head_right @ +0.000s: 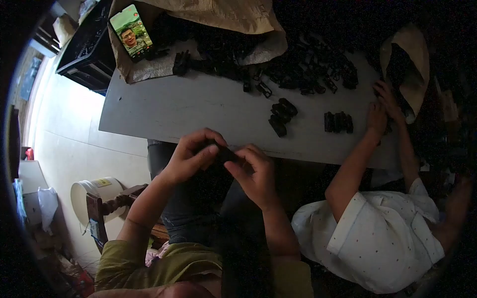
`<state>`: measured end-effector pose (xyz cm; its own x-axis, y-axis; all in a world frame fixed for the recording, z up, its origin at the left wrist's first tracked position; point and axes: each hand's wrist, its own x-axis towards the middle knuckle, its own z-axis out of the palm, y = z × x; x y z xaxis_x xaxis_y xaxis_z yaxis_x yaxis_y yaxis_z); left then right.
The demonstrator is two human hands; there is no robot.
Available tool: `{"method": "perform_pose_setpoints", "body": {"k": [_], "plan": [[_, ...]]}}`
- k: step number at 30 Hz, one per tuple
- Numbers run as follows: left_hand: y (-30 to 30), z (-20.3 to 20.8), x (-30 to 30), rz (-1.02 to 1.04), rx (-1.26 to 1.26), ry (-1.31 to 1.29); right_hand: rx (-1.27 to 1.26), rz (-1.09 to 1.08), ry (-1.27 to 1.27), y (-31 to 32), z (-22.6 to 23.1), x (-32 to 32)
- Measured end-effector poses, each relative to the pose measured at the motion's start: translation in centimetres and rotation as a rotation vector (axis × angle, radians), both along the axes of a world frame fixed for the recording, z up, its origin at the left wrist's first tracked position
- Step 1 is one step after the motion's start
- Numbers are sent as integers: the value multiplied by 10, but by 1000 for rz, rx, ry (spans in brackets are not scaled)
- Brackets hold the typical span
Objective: Assembling small black plastic components by hand at a workbench.
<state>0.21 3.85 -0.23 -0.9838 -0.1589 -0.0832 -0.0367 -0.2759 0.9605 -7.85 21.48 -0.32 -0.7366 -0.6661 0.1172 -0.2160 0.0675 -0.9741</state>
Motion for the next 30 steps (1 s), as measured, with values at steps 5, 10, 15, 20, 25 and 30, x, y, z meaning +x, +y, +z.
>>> {"method": "perform_pose_setpoints", "body": {"k": [5,10,15,20,25,30], "plan": [[-37,-7,-14,310,-143,81,326,-417,560,17,-14,-33],[-85,2,-34,515,-589,9,522,-466,773,17,-24,-49],[-110,0,-59,650,-1318,-192,616,-435,698,8,-24,-45],[-114,0,-68,545,-1460,-330,551,-435,788,7,-25,-49],[-118,-2,-62,525,-1449,-320,602,-443,775,6,-23,-51],[-119,-1,-59,502,-1440,-303,700,-404,713,4,-15,-47]]}}
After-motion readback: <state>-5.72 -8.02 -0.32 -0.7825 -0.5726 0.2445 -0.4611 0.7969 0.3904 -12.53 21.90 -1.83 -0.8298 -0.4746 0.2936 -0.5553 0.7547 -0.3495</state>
